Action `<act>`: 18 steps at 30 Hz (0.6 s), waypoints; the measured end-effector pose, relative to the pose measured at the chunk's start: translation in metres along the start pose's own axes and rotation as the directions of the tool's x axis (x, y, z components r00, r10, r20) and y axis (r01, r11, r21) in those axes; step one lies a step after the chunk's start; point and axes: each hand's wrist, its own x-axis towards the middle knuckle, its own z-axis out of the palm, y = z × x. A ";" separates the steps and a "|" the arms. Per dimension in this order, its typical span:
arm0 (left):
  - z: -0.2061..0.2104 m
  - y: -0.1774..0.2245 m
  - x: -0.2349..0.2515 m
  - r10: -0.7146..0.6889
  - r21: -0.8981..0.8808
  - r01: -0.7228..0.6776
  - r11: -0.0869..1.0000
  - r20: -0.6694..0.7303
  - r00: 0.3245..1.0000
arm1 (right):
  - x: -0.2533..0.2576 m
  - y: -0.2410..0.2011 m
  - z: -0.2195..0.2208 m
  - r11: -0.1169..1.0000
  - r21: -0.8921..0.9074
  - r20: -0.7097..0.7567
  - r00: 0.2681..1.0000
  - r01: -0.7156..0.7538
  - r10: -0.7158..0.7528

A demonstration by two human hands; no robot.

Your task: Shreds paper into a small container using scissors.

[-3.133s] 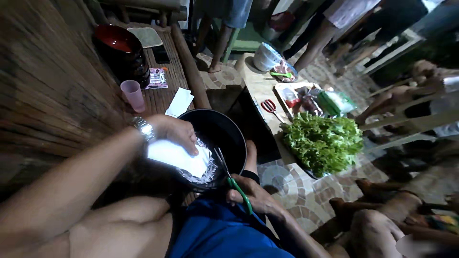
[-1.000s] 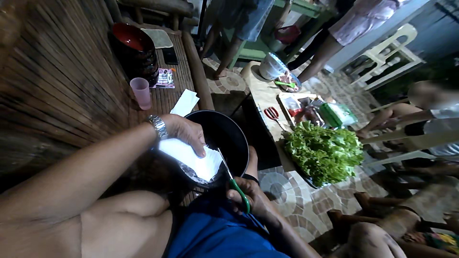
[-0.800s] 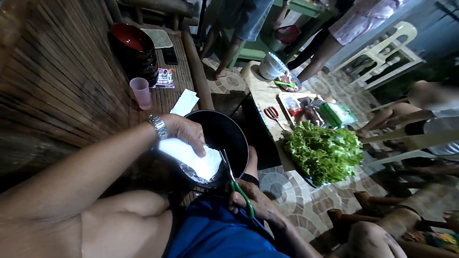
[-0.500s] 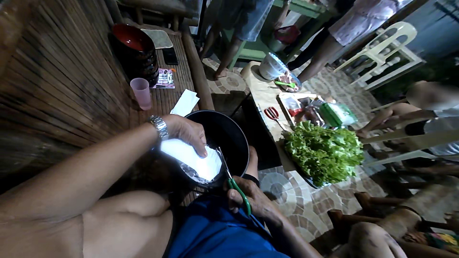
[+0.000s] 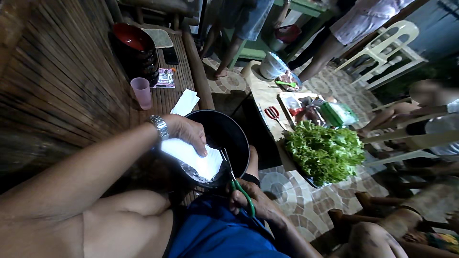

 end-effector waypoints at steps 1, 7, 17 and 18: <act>0.000 0.000 0.000 0.000 -0.005 0.000 1.000 -0.002 1.000 | -0.001 -0.001 0.000 1.000 -0.020 0.007 1.000 -0.007 0.007; 0.002 0.004 -0.002 -0.020 0.022 0.020 1.000 -0.024 1.000 | 0.003 -0.007 0.002 0.998 -0.069 0.019 1.000 0.005 -0.004; 0.000 0.000 0.002 0.014 0.021 -0.013 1.000 -0.008 1.000 | 0.005 -0.007 0.005 0.999 -0.034 -0.032 0.999 -0.002 0.001; 0.000 -0.002 0.003 0.020 0.014 -0.020 1.000 -0.007 1.000 | 0.005 -0.007 0.005 1.000 -0.027 -0.031 1.000 -0.003 0.002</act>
